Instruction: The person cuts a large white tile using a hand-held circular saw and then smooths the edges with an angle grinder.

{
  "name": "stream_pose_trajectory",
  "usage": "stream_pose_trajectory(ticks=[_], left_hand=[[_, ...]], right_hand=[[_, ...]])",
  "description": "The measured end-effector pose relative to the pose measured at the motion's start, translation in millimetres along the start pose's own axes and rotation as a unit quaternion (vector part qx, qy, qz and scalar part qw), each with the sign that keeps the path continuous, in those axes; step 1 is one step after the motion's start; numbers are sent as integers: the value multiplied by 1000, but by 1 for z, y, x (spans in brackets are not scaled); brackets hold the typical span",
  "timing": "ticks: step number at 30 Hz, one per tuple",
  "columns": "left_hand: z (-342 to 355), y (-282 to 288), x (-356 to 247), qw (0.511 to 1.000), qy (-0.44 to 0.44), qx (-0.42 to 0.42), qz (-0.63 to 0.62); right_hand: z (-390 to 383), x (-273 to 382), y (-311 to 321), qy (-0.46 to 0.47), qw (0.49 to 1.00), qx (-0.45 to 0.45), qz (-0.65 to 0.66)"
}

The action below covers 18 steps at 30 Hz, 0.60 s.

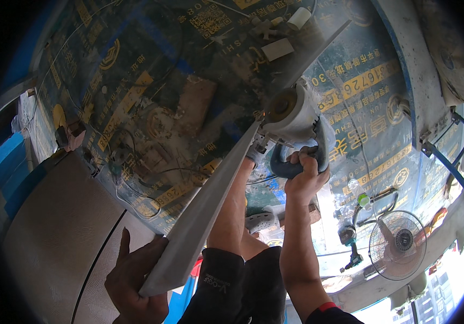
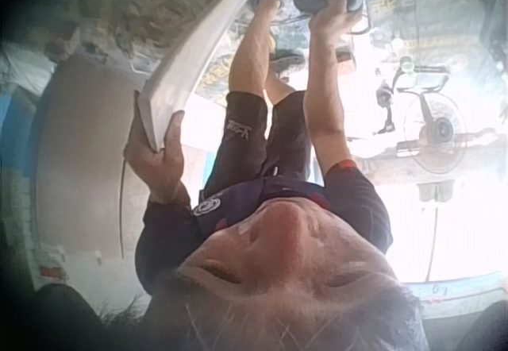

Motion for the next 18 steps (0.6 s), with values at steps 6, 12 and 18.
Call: stream_pose_trajectory(ticks=[6,12,18], left_hand=[[-1,0,2,1000,2,-2,-4],[0,0,1,1000,-1,-2,4],[0,-2,2,1000,5,-10,-12]], right_hand=[[-4,-1,2,0,1000,-13,8],[-6,0,2,3,1000,-15,6],[-5,2,1,6,1000,1,9]])
Point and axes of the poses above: each hand's wrist, its own z-axis towards the middle knuckle, its own y-axis out of the back of the hand, x = y × z, the point moved 10 cm from there along z, towards the middle knuckle, and after that the axes turned 2 degrees about -x, right-handed, at the moved point
